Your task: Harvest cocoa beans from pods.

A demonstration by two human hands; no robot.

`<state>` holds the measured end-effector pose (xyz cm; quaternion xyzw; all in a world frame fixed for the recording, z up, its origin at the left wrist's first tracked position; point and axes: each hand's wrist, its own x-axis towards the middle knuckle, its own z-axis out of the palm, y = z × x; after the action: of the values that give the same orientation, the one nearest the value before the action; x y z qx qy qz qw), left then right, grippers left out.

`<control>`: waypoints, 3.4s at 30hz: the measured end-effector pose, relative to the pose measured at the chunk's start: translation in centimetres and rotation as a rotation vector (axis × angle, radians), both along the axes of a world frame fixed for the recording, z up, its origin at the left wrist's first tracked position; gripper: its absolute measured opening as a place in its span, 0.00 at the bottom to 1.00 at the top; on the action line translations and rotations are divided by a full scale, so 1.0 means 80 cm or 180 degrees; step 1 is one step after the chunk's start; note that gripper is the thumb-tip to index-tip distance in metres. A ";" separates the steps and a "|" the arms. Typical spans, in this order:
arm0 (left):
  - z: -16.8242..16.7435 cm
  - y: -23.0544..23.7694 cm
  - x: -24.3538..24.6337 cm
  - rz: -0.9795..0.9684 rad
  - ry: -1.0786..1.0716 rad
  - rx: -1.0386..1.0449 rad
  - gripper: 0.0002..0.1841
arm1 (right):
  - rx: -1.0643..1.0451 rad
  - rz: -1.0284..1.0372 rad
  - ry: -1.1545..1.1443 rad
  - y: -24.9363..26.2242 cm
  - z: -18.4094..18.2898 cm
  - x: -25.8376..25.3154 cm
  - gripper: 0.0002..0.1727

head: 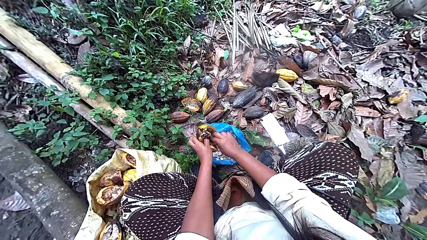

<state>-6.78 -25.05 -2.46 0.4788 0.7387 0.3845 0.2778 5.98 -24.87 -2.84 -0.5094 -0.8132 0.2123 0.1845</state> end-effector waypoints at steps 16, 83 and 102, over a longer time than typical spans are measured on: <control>-0.009 0.001 0.004 0.0026 0.0221 0.0198 0.25 | 0.0179 0.0181 -0.0046 -0.007 -0.024 0.005 0.14; 0.064 -0.048 0.006 0.0177 -0.3196 -0.0819 0.17 | -0.2068 -0.1181 0.2423 -0.039 0.112 0.033 0.19; 0.057 -0.049 0.020 -0.0440 -0.1857 -0.0493 0.20 | -0.2055 -0.1592 0.2842 -0.046 0.086 0.025 0.21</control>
<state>-5.18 -28.99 2.08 0.3748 0.6205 0.4285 0.5393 7.96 -28.56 4.00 -0.5771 -0.4072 0.5918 0.3885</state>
